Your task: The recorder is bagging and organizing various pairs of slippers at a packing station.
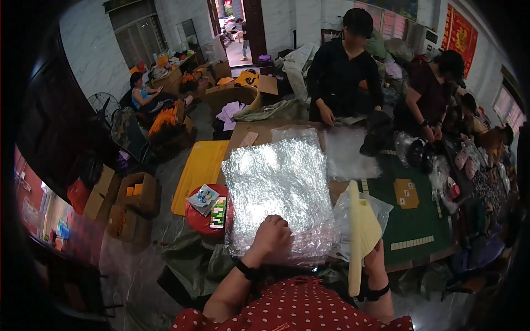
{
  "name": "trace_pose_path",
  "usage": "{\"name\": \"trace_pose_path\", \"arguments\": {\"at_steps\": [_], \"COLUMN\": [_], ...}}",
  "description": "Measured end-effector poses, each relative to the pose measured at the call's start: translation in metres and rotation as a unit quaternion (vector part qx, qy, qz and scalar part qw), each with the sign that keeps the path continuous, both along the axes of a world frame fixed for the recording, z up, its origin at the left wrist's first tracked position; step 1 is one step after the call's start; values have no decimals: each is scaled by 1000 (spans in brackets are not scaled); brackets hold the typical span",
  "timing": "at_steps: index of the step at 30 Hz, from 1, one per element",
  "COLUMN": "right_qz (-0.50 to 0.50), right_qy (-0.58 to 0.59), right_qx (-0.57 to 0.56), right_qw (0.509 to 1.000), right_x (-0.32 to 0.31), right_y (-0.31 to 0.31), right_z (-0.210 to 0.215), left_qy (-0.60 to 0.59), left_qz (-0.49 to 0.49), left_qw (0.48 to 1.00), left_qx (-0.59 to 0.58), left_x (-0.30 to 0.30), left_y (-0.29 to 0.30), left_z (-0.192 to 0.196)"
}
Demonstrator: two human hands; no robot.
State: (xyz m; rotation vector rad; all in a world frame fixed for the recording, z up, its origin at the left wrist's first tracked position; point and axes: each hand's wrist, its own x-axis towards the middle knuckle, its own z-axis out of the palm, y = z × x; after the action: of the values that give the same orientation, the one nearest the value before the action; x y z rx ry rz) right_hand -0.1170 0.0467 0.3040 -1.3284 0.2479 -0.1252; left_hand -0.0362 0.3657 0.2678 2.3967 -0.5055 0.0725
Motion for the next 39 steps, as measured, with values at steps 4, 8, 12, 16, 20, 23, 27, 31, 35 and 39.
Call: {"name": "trace_pose_path", "arguments": {"at_steps": [4, 8, 12, 16, 20, 23, 27, 31, 35, 39], "right_qz": [95, 112, 132, 165, 255, 327, 336, 272, 255, 215], "right_qy": [-34, -2, 24, 21, 16, 9, -6, -12, -84, -112], "right_qx": [-37, -35, -56, -62, -65, -69, -198, -387, -523, -520], "right_qw": [994, 993, 989, 984, 965, 942, 921, 881, 809, 819], "right_x": [7, 7, 6, 3, 6, 18, 30, 38, 30, 28], "right_y": [7, 9, 5, 13, 21, 29, 35, 29, 34, 40], "right_z": [13, 14, 18, 36, 26, 14, -1, -20, -14, -19], "left_qy": [-84, -95, -69, -59, -129, -110, -95, -31, -66, -131], "left_qz": [15, -3, 12, 28, 45, 83, 126, 106, 38, -29], "left_qw": [989, 991, 995, 997, 991, 989, 975, 973, 984, 989], "left_qx": [124, 92, 65, 34, 11, -48, -156, -201, -162, -63], "left_x": [-4, -3, -7, -6, 0, 7, 17, 24, 14, 4], "left_y": [7, 15, 11, -2, -19, -23, -14, -7, -12, -13], "left_z": [-7, -18, -12, -10, 6, 21, 28, 33, 47, 57]}}
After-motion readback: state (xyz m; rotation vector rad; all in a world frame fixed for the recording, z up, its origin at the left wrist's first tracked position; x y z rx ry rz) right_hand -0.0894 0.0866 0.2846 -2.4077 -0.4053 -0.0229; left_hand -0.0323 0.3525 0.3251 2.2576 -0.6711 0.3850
